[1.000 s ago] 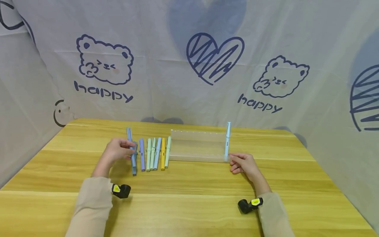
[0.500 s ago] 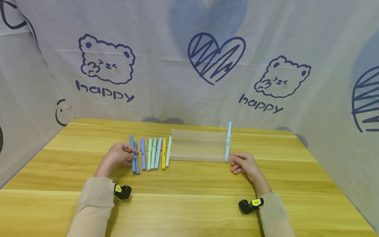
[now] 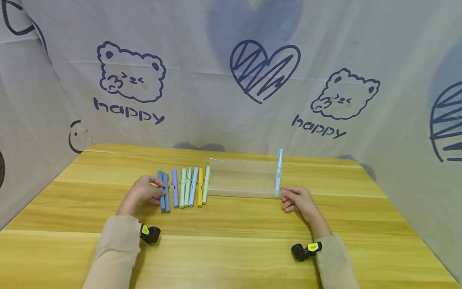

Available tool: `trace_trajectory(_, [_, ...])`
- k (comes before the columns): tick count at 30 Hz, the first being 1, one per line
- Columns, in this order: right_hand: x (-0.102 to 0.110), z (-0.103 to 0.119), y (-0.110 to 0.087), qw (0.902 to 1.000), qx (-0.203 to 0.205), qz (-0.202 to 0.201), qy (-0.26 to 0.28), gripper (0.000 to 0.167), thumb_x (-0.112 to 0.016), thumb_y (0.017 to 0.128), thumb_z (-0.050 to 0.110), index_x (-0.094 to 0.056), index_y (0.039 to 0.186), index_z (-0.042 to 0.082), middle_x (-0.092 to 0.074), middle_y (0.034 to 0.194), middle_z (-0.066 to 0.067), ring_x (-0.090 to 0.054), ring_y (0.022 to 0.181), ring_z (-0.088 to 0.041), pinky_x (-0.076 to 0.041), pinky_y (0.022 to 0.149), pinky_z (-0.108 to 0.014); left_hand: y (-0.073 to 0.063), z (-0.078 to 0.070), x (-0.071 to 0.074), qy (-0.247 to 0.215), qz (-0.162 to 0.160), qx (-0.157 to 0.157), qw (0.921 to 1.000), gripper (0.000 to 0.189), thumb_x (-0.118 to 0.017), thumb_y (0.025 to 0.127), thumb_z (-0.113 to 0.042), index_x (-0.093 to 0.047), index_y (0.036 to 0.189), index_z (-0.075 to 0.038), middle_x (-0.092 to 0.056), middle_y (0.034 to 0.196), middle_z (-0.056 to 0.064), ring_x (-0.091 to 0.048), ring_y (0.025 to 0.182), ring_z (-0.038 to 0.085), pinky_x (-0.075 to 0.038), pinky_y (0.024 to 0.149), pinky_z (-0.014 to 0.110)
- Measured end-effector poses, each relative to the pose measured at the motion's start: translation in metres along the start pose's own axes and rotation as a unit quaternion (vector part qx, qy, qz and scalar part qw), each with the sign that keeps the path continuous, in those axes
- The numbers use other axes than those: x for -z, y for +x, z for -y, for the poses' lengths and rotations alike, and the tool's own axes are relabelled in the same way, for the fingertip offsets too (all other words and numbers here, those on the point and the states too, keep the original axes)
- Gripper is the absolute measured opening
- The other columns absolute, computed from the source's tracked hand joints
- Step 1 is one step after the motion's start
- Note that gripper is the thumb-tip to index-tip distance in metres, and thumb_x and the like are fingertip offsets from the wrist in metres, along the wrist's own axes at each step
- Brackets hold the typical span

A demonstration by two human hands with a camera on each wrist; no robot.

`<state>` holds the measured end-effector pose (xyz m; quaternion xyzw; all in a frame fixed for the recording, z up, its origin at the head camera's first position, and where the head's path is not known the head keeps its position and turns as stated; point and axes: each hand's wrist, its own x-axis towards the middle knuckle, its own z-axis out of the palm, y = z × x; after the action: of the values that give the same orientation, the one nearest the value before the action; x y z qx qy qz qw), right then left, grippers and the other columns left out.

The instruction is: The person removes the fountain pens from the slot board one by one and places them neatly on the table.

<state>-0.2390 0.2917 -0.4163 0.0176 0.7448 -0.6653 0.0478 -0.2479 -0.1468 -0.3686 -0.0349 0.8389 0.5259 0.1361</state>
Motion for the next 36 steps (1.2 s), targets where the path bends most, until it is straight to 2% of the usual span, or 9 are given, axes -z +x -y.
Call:
trace_trajectory(8, [0.001,0.000,-0.001,1.0000,0.000,-0.002,-0.002,0.040,-0.053,0.090,0.012,-0.047,0.116,-0.018,-0.057,0.069,-0.006,-0.059,0.051,-0.013,-0.052,0.049,-0.026,0.001,0.001,0.000,0.002,-0.009,0.006,0.9999,0.031,-0.060,0.080,0.005,-0.048,0.107,0.011,-0.052,0.076,0.013,-0.056,0.057,0.016,-0.053,0.056,0.030])
trace_trajectory(15, [0.001,0.001,-0.002,1.0000,-0.001,-0.002,-0.002,0.040,-0.053,0.090,0.012,-0.047,0.116,-0.017,-0.057,0.069,-0.007,-0.059,0.051,-0.013,-0.052,0.049,-0.026,0.000,0.002,0.001,-0.008,-0.014,0.006,0.9998,0.046,-0.060,0.077,0.010,-0.037,0.117,0.012,-0.052,0.078,0.017,-0.058,0.060,0.017,-0.053,0.057,0.030])
trace_trajectory(20, [0.001,0.001,-0.002,1.0000,0.000,0.000,0.002,0.040,-0.053,0.090,0.012,-0.047,0.116,-0.018,-0.057,0.069,-0.006,-0.059,0.051,-0.013,-0.052,0.049,-0.026,0.001,0.004,0.003,-0.020,-0.006,0.006,0.9998,0.042,-0.057,0.080,0.008,-0.037,0.117,0.016,-0.055,0.080,0.016,-0.057,0.063,0.017,-0.053,0.058,0.030])
trace_trajectory(26, [0.001,0.001,-0.001,1.0000,0.001,0.002,0.004,0.040,-0.053,0.090,0.012,-0.047,0.116,-0.018,-0.057,0.068,-0.006,-0.059,0.051,-0.013,-0.052,0.049,-0.026,0.003,0.010,0.010,-0.053,0.006,-0.009,0.9986,0.040,-0.055,0.084,0.004,-0.039,0.118,0.018,-0.060,0.085,0.016,-0.059,0.065,0.016,-0.053,0.060,0.031])
trace_trajectory(36, [0.000,0.001,0.000,1.0000,-0.001,-0.002,0.001,0.039,-0.053,0.090,0.012,-0.047,0.116,-0.017,-0.057,0.068,-0.006,-0.059,0.051,-0.013,-0.052,0.049,-0.026,0.004,0.013,0.017,-0.109,-0.012,-0.043,0.9930,0.043,-0.052,0.087,0.000,-0.035,0.121,0.018,-0.057,0.093,0.017,-0.057,0.072,0.013,-0.052,0.069,0.027])
